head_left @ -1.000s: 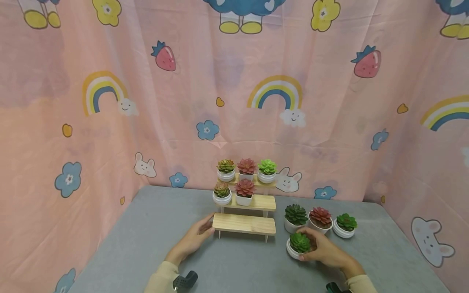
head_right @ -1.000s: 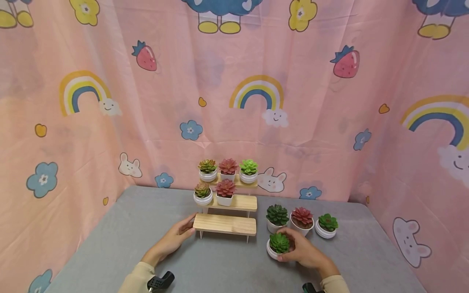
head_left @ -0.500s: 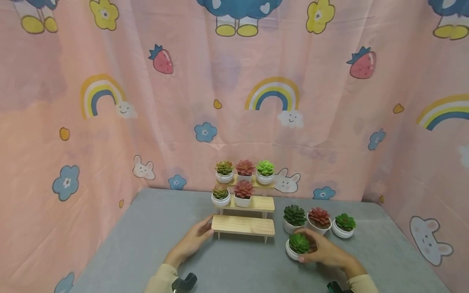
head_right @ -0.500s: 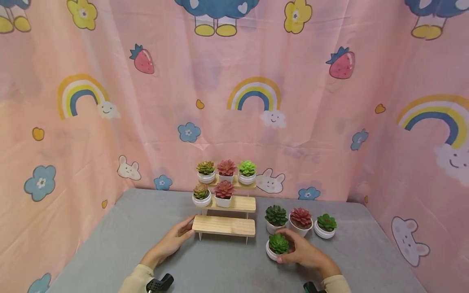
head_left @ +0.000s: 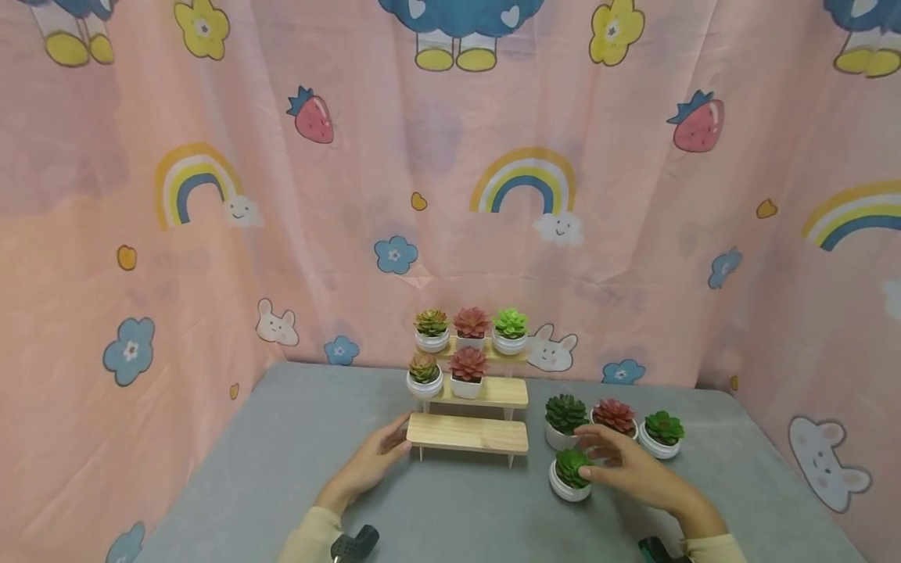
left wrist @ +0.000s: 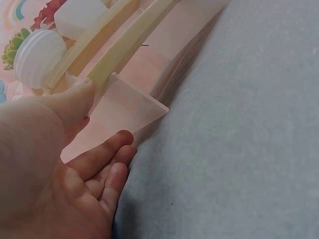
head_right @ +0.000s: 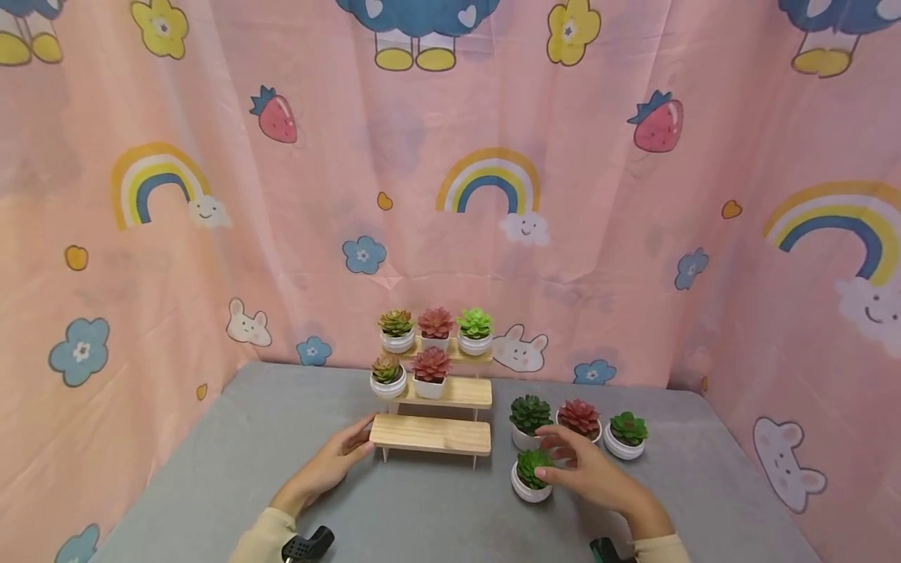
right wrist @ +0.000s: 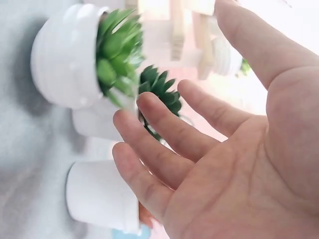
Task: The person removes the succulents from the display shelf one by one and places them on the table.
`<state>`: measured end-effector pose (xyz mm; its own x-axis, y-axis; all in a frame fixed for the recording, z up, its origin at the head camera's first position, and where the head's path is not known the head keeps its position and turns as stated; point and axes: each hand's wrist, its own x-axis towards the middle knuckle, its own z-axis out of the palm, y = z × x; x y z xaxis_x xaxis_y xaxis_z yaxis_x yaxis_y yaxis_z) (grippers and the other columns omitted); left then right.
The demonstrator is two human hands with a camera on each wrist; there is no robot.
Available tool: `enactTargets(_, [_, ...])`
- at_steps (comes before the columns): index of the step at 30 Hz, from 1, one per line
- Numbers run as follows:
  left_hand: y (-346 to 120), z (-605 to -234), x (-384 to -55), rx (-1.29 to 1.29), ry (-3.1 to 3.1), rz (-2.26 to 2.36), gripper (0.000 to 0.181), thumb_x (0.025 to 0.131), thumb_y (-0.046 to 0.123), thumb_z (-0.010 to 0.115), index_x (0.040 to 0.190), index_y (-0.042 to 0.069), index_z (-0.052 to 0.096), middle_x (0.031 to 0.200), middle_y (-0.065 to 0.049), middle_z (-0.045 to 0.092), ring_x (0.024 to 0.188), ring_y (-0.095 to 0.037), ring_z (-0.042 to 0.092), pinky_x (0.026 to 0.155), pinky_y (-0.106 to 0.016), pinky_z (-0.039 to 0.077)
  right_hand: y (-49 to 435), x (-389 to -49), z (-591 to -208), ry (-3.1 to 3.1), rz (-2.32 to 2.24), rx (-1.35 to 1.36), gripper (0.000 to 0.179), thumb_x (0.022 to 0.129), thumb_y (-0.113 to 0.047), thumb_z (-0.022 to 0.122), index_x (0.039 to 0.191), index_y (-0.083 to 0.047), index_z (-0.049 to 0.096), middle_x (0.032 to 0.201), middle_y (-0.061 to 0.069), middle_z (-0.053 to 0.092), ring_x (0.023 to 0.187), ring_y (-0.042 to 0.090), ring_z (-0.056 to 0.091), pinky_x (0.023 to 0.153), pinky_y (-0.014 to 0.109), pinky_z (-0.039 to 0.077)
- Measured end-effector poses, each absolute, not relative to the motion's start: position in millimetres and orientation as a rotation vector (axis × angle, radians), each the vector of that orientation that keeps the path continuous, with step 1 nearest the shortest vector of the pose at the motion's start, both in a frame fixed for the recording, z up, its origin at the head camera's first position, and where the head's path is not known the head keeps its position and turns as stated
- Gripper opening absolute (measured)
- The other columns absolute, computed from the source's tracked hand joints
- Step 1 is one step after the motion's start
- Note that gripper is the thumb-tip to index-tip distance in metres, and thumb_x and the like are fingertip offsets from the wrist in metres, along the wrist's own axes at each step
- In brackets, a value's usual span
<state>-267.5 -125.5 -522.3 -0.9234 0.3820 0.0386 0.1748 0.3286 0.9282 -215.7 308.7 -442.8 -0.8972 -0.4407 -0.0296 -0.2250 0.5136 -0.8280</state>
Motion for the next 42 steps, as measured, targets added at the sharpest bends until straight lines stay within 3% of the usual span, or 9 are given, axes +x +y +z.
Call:
enactTargets(11, [-126.1, -526.1, -268.9, 0.464, 2.395, 1.651, 0.063, 0.105, 0.036, 0.054, 0.159, 0.012, 0.032, 0.148, -0.027, 0.051, 0.14, -0.047, 0.045, 0.114, -0.061, 0.04, 301.5, -212.1, -438.0, 2.633, -1.282, -0.562, 0.054, 0.1, -0.022, 0.064, 0.144, 0.003, 0.045, 0.136, 0.03, 0.058, 0.12, 0.045, 0.059, 0.093, 0.064, 0.05])
enactTargets(18, [-123.8, -523.3, -267.3, 0.467, 2.401, 1.654, 0.062, 0.105, 0.034, 0.054, 0.159, 0.011, 0.032, 0.148, -0.028, 0.051, 0.14, -0.048, 0.046, 0.113, -0.061, 0.04, 296.8, -213.7, -435.9, 2.865, -1.296, -0.492, 0.05, 0.098, -0.026, 0.068, 0.14, -0.002, 0.053, 0.133, 0.02, 0.064, 0.119, 0.04, 0.061, 0.092, 0.048, 0.054])
enactTargets(20, [-123.7, -523.0, -267.2, 0.471, 2.398, 1.658, 0.063, 0.105, 0.034, 0.054, 0.159, 0.01, 0.032, 0.148, -0.029, 0.051, 0.14, -0.048, 0.046, 0.113, -0.062, 0.04, 295.2, -213.7, -434.7, 2.925, -1.315, -0.488, 0.05, 0.098, -0.027, 0.068, 0.14, -0.004, 0.054, 0.133, 0.018, 0.064, 0.119, 0.033, 0.062, 0.093, 0.04, 0.055])
enactTargets(24, [-124.5, -524.2, -268.7, 0.469, 2.386, 1.659, 0.064, 0.105, 0.035, 0.054, 0.16, 0.01, 0.031, 0.149, -0.029, 0.05, 0.141, -0.048, 0.045, 0.114, -0.062, 0.038, 294.1, -213.0, -434.0, 2.965, -1.419, -0.515, 0.046, 0.099, -0.019, 0.067, 0.139, -0.002, 0.055, 0.134, 0.019, 0.063, 0.116, 0.005, 0.062, 0.093, 0.025, 0.055])
enactTargets(28, [-125.2, -525.8, -269.7, 0.474, 2.378, 1.661, 0.065, 0.105, 0.036, 0.054, 0.16, 0.011, 0.03, 0.149, -0.029, 0.049, 0.141, -0.048, 0.044, 0.115, -0.062, 0.038, 294.8, -213.2, -433.4, 2.953, -1.496, -0.51, 0.044, 0.099, -0.016, 0.066, 0.139, 0.0, 0.055, 0.136, 0.021, 0.061, 0.113, -0.014, 0.053, 0.095, 0.022, 0.055])
enactTargets(30, [-125.3, -526.6, -269.8, 0.477, 2.371, 1.669, 0.065, 0.105, 0.036, 0.054, 0.16, 0.01, 0.03, 0.149, -0.029, 0.05, 0.141, -0.048, 0.044, 0.114, -0.063, 0.038, 294.3, -213.8, -431.4, 2.943, -1.489, -0.485, 0.045, 0.1, -0.017, 0.065, 0.14, -0.001, 0.054, 0.138, 0.021, 0.06, 0.116, -0.007, 0.057, 0.096, 0.027, 0.056])
enactTargets(33, [-125.1, -527.6, -269.5, 0.477, 2.356, 1.683, 0.065, 0.105, 0.036, 0.054, 0.16, 0.011, 0.03, 0.149, -0.028, 0.049, 0.142, -0.048, 0.044, 0.115, -0.063, 0.037, 290.7, -216.6, -427.5, 2.911, -1.475, -0.477, 0.046, 0.101, -0.019, 0.063, 0.142, -0.001, 0.052, 0.141, 0.023, 0.058, 0.125, 0.02, 0.061, 0.1, 0.043, 0.056])
enactTargets(36, [-124.9, -528.5, -269.0, 0.479, 2.348, 1.687, 0.065, 0.105, 0.035, 0.054, 0.16, 0.01, 0.03, 0.15, -0.028, 0.049, 0.142, -0.048, 0.043, 0.116, -0.063, 0.036, 283.3, -222.0, -423.9, 2.893, -1.456, -0.504, 0.047, 0.102, -0.021, 0.062, 0.142, -0.001, 0.052, 0.142, 0.024, 0.057, 0.128, 0.042, 0.057, 0.1, 0.048, 0.054])
enactTargets(42, [-124.6, -527.2, -270.1, 0.478, 2.348, 1.699, 0.065, 0.105, 0.035, 0.054, 0.16, 0.009, 0.03, 0.15, -0.029, 0.048, 0.143, -0.048, 0.042, 0.117, -0.063, 0.035, 264.5, -235.8, -420.1, 2.824, -1.519, -0.622, 0.049, 0.099, -0.019, 0.066, 0.143, -0.004, 0.05, 0.142, 0.022, 0.057, 0.129, 0.046, 0.055, 0.101, 0.051, 0.053])
